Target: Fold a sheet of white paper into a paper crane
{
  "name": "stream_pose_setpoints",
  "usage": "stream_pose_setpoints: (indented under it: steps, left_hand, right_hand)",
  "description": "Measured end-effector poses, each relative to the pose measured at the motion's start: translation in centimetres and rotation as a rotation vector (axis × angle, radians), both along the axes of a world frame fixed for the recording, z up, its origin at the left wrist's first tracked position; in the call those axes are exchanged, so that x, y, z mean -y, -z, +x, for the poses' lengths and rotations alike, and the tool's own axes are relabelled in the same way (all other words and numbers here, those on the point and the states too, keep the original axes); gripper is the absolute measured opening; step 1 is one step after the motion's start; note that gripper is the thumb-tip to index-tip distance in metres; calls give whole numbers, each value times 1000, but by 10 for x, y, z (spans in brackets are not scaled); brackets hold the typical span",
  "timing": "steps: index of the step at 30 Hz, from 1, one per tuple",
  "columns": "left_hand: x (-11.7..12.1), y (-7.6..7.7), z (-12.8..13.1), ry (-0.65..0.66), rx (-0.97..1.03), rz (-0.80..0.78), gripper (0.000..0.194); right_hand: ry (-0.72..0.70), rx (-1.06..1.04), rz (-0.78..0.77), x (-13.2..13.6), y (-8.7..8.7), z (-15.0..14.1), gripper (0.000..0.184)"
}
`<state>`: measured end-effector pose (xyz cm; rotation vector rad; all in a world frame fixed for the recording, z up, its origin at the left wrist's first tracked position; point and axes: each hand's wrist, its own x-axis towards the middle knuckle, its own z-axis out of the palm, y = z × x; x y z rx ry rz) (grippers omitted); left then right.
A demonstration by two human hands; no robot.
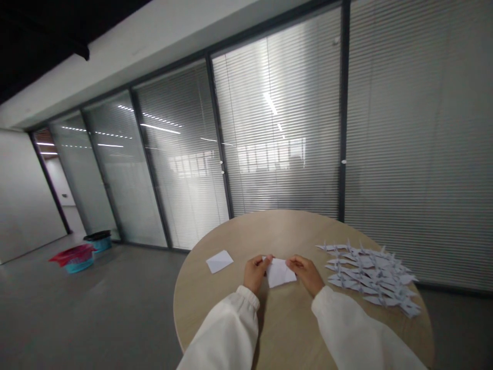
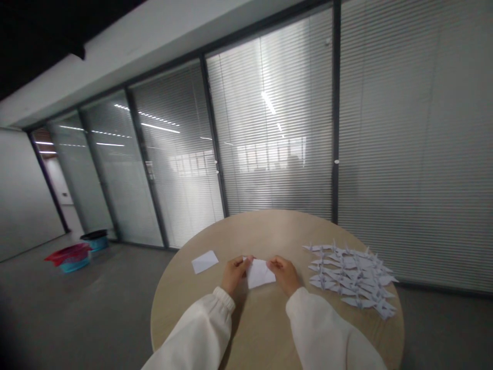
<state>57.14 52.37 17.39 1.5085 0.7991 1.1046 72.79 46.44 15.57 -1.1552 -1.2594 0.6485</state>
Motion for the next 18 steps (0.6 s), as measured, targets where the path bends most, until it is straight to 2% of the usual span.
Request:
stream_pose_setpoints:
  steps: [6, 12, 18]
  left_hand:
    - [4, 1, 1, 114, -23, -110, 41]
    - [7, -1, 2, 139, 10, -142, 44]
    - [9, -1, 2, 199, -8, -205, 49]
  right_hand:
    - [101, -139, 57, 0, 0, 5, 40]
    - [189, -32, 67, -2, 2, 10, 41]
    - [163, 34, 66, -3, 3, 14, 41]
